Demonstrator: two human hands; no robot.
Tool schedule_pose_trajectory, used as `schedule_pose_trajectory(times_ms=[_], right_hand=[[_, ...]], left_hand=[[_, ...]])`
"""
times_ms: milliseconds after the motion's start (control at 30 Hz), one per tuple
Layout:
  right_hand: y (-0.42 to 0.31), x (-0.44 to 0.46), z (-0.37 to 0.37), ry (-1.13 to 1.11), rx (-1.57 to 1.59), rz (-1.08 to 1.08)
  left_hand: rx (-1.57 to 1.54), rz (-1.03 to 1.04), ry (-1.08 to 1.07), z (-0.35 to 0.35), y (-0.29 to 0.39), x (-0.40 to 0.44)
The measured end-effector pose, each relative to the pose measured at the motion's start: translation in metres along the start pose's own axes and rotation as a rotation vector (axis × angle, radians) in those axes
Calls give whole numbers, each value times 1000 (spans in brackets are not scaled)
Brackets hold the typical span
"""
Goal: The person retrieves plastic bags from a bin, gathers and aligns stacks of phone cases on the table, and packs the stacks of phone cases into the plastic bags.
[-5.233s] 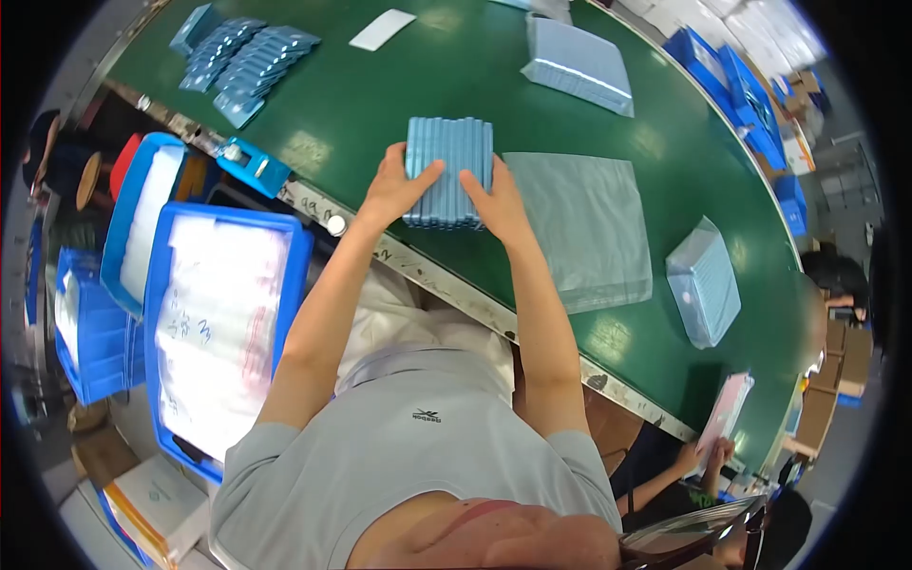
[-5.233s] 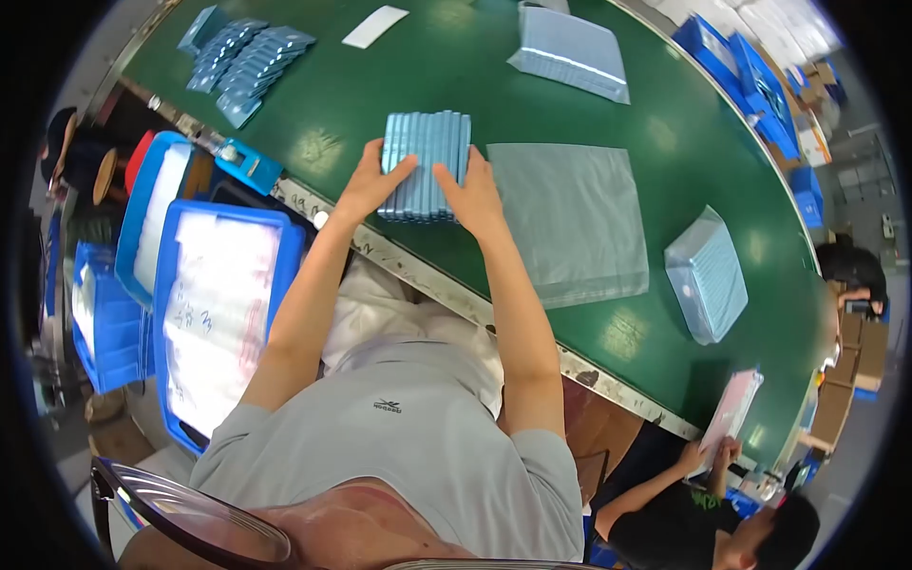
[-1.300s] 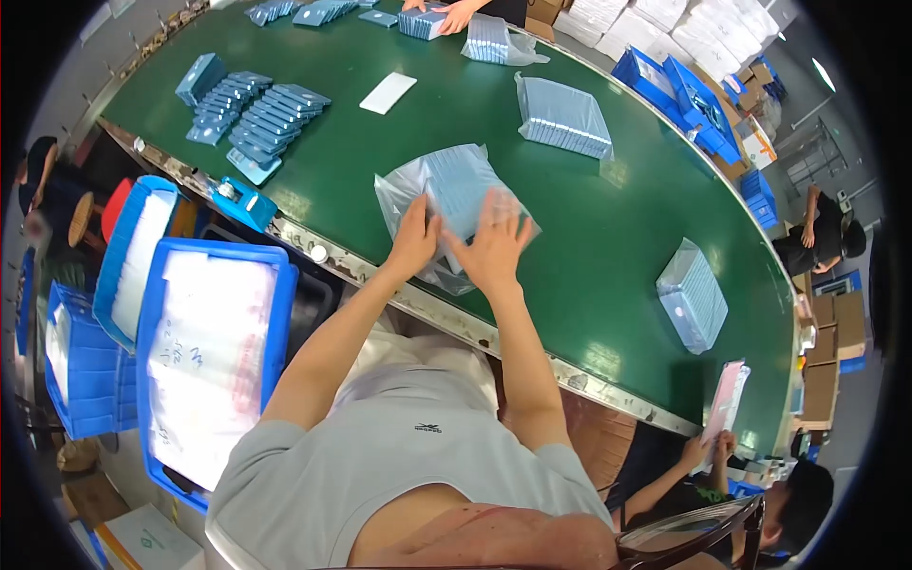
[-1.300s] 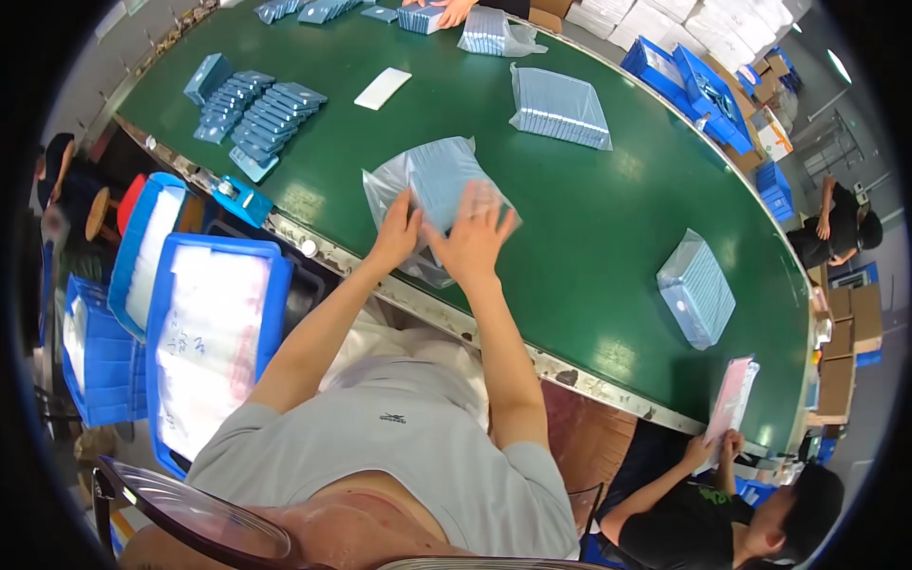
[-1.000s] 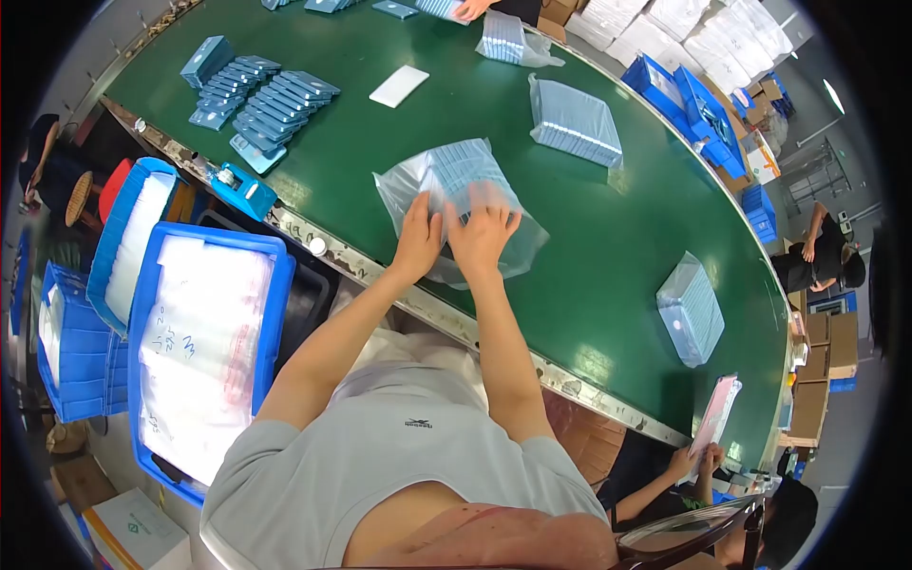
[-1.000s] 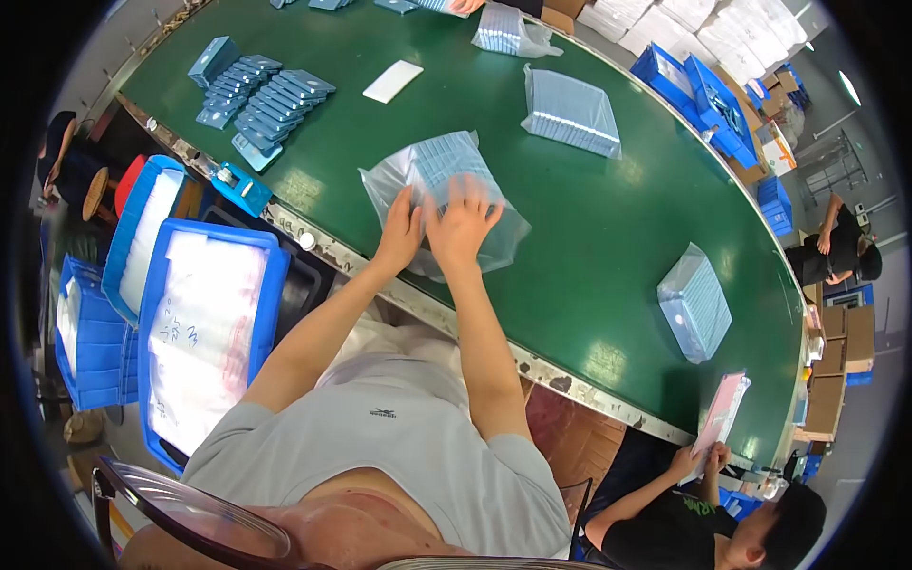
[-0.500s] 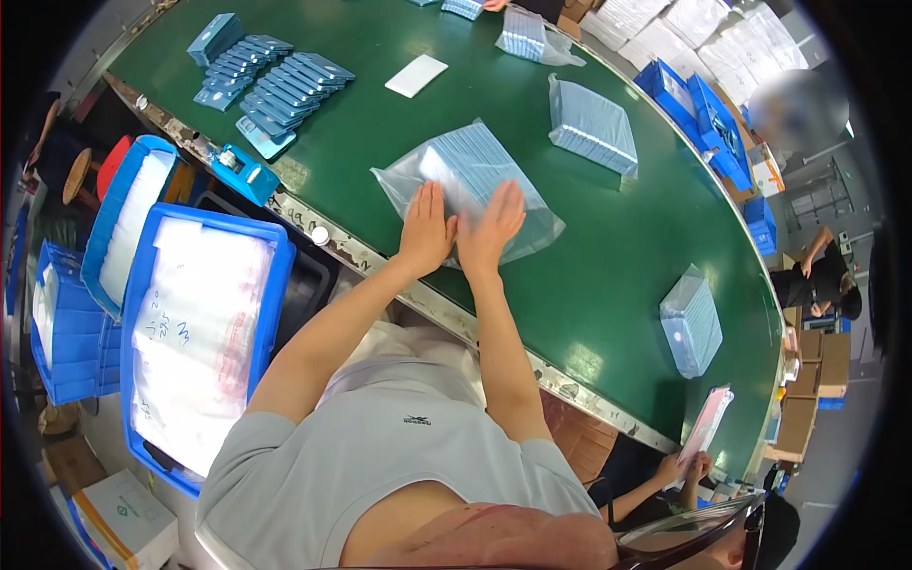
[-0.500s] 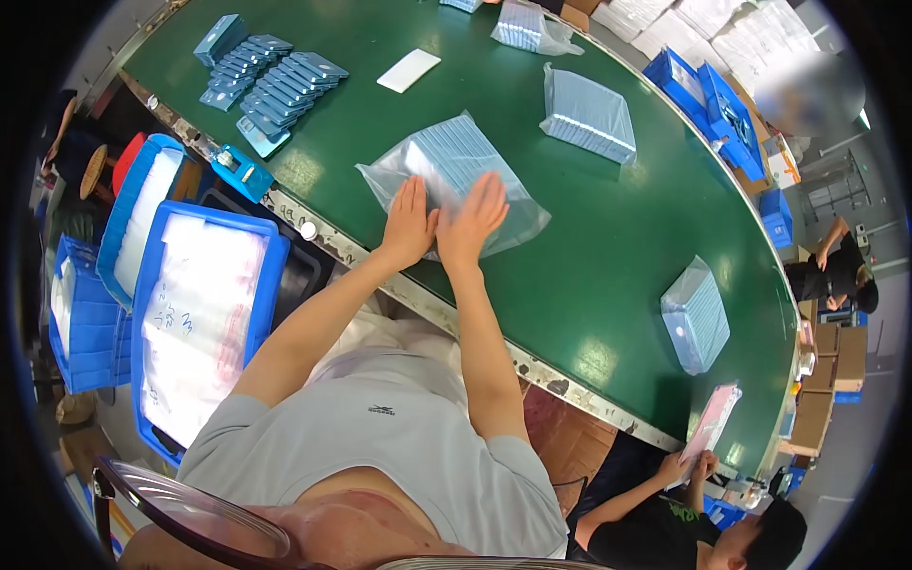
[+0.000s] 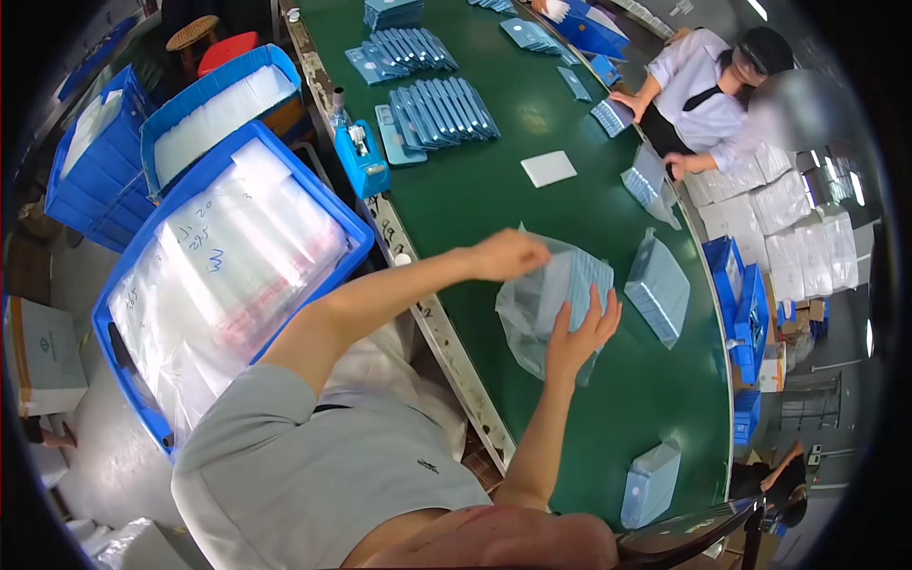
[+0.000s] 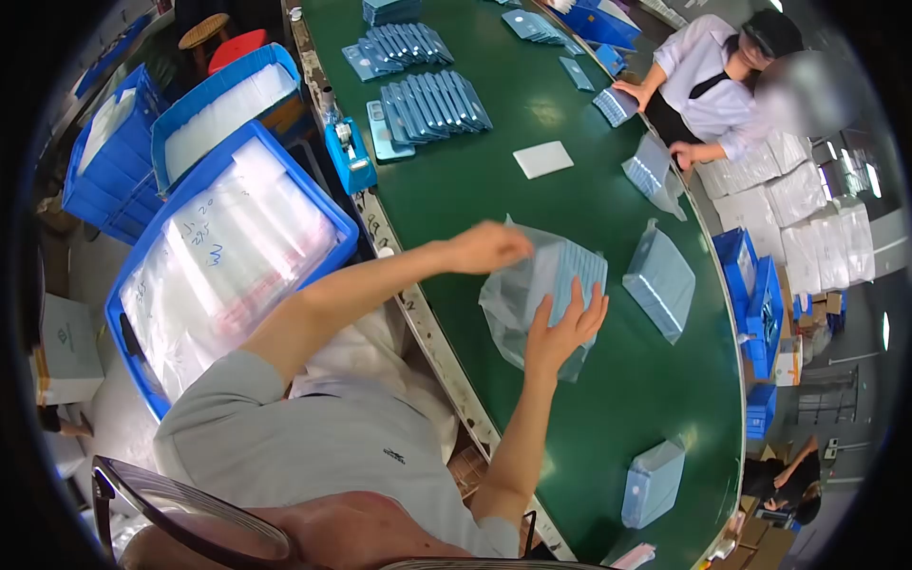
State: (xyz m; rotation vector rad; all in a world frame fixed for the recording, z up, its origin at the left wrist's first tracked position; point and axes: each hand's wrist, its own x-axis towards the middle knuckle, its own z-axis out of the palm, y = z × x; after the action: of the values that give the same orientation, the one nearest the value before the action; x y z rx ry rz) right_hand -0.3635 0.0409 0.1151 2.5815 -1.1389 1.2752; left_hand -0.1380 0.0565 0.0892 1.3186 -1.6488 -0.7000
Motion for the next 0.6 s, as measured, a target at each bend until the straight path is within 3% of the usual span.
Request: schedule_pose_trajectory(times_ms=[33,67,100,167,200,300,333,367,433,467,500,567,600], right_hand=[[-7,15,6,-6,68,-25],[-14,31,17,-49,90,-60],[-24,48,31,-91,155,-69],[-42,82,73,-151,274,-97],[-46,96,102,-170,328,-112],[-48,136,209,-245,411,-145],[-51,148,242,-273,381,-133],[-51,160,277,-267,394,-129],[-55,185,335,-410,397,-24],[-62,198,347,-392,406,-8],[-70,207,355,-513,398,61],[-78,218,352,-631,397,142],[-83,223,338,-696,339,122]], left_hand=[[101,153,337,-20,-9,-1],[321,177,599,-47,-19,5],[414,54,743,-77,-33,7],[697,-184,1233,-114,-89,16],[724,-380,1291,-130,-126,20],[622,-931,1307,-166,-169,14],[448,-1090,1354,-173,-182,19],[463,-1086,1358,-181,-178,18],[-18,-1065,1153,-198,-162,14],[2,-1136,1207,-202,-162,24],[19,-1124,1197,-211,-166,27],[-535,-977,973,-230,-173,24],[-523,-979,963,-229,-171,29]])
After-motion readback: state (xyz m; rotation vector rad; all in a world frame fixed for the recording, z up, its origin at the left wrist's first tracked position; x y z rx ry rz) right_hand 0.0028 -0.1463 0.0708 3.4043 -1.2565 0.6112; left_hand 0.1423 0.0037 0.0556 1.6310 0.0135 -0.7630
